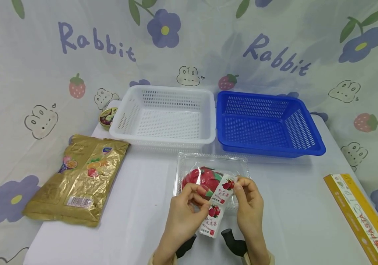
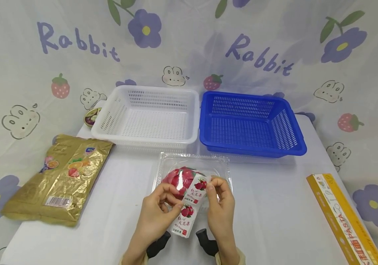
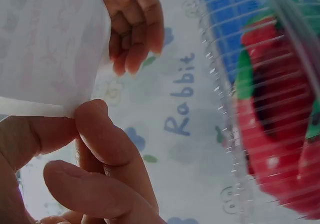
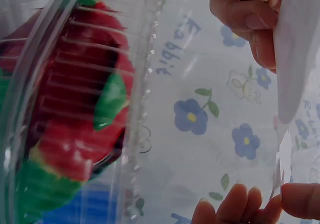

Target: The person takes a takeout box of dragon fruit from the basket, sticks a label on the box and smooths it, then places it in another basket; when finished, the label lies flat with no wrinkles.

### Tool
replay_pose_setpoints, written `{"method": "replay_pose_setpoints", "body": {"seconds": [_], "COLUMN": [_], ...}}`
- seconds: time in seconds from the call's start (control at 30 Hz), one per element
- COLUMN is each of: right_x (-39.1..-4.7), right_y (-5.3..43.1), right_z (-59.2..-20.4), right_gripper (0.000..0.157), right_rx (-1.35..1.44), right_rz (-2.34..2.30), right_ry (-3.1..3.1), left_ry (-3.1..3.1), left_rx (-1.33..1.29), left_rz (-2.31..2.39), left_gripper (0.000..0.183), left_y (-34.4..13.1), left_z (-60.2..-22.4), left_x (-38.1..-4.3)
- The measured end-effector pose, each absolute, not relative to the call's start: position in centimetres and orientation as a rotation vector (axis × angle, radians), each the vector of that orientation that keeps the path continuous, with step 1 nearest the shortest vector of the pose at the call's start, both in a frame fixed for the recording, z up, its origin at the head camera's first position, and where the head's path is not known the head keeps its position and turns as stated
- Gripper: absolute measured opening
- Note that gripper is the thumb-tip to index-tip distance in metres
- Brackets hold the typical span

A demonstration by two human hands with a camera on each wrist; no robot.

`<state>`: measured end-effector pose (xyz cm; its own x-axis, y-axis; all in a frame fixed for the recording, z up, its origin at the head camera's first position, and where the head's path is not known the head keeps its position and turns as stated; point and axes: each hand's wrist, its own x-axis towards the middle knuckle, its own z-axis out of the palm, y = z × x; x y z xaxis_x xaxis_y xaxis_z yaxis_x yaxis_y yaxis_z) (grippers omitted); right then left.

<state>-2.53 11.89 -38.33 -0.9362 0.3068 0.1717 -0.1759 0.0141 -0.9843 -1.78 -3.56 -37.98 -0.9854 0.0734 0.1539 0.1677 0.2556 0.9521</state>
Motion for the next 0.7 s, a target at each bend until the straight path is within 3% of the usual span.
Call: {"method": "replay_pose_setpoints", "body": {"seconds": [0.23,0.43,0.7], "right_x": [-2.3,-2.4,-3.3], "right_y": [11.7,11.8,12.5], "right_z": [-38.3,-38.4,-37.4], "right_gripper": [0.011,0.011,0.010], "right_rx": [0.175,0.259,0.673], "right_rz": [1.954,1.923,1.714], "right_ry": [-1.872,-1.791,-1.857], "left_ry": [-2.324,-2.282,-2.238], "left_rx": [-0.292,-0.337,-0.707], "left_rz": [-2.208,-2.390,-2.283], "left_gripper": [0.025,0.024,0.018], "left_y": [-4.1,-4.5,-6.7], "left_z": [-37.7,-37.5,-37.5], "left_x": [-2.0,-2.7,-3.7]}}
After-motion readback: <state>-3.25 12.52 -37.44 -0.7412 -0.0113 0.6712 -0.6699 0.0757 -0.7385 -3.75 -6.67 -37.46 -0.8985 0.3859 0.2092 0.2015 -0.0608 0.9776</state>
